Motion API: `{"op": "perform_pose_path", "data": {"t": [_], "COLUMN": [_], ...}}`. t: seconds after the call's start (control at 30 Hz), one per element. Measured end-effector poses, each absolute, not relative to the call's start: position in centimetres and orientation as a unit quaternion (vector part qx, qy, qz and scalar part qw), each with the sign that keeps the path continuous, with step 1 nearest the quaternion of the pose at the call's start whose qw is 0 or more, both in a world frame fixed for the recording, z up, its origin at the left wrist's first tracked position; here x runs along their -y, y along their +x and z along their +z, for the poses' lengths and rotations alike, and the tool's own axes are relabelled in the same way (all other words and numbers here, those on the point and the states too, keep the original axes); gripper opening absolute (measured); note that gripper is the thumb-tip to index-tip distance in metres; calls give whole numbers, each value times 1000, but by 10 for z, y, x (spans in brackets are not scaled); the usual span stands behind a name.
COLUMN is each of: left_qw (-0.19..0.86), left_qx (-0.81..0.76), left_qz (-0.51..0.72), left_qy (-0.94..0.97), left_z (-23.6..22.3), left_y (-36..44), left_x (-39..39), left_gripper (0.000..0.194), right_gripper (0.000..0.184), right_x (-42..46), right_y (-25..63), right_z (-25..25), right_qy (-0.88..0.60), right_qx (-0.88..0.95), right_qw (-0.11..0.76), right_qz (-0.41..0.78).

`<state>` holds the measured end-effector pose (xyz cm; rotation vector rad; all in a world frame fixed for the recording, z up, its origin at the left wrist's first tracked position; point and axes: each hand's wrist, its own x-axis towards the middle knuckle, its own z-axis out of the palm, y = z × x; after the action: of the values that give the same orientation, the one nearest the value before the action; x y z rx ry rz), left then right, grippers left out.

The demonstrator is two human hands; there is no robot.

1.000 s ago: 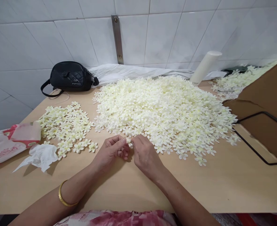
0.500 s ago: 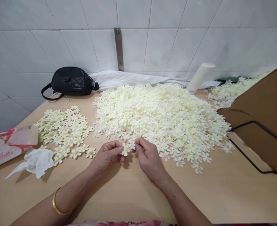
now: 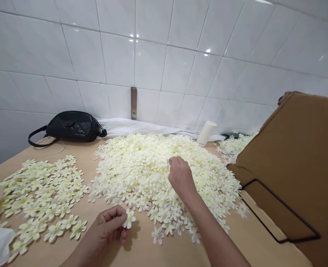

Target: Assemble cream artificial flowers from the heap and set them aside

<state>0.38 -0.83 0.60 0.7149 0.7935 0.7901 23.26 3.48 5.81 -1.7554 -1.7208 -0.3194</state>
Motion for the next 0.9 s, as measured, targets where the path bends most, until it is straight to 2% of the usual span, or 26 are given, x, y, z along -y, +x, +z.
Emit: {"op": "perform_pose_path", "data": {"t": [0.17,0.3,0.47,0.6,0.9], "left_qw": [785,783,769,800,826], "left_qx": [-368,-371,-384,-344,-292], "left_qz": [378,387,389,396,378], "left_qy": [325,315,332,292,300], "left_z": [7,10,12,7,2], "left_y": [4,2,1,1,-5], "left_x": [7,8,9,11,8], "left_gripper": [21,21,18,15,14], "right_gripper": [15,16,14,12,23], "right_x": [-59,-23,35,49,49], "right_y": [246,223,162,133,131], "right_z": [61,61,52,35,13], "right_qy": [-672,-668,-588,-566,-559], "right_qx": [649,647,709,729,765], "right_qw": [324,343,386,366,313], "right_qz": [-147,-132,43,115,72]}}
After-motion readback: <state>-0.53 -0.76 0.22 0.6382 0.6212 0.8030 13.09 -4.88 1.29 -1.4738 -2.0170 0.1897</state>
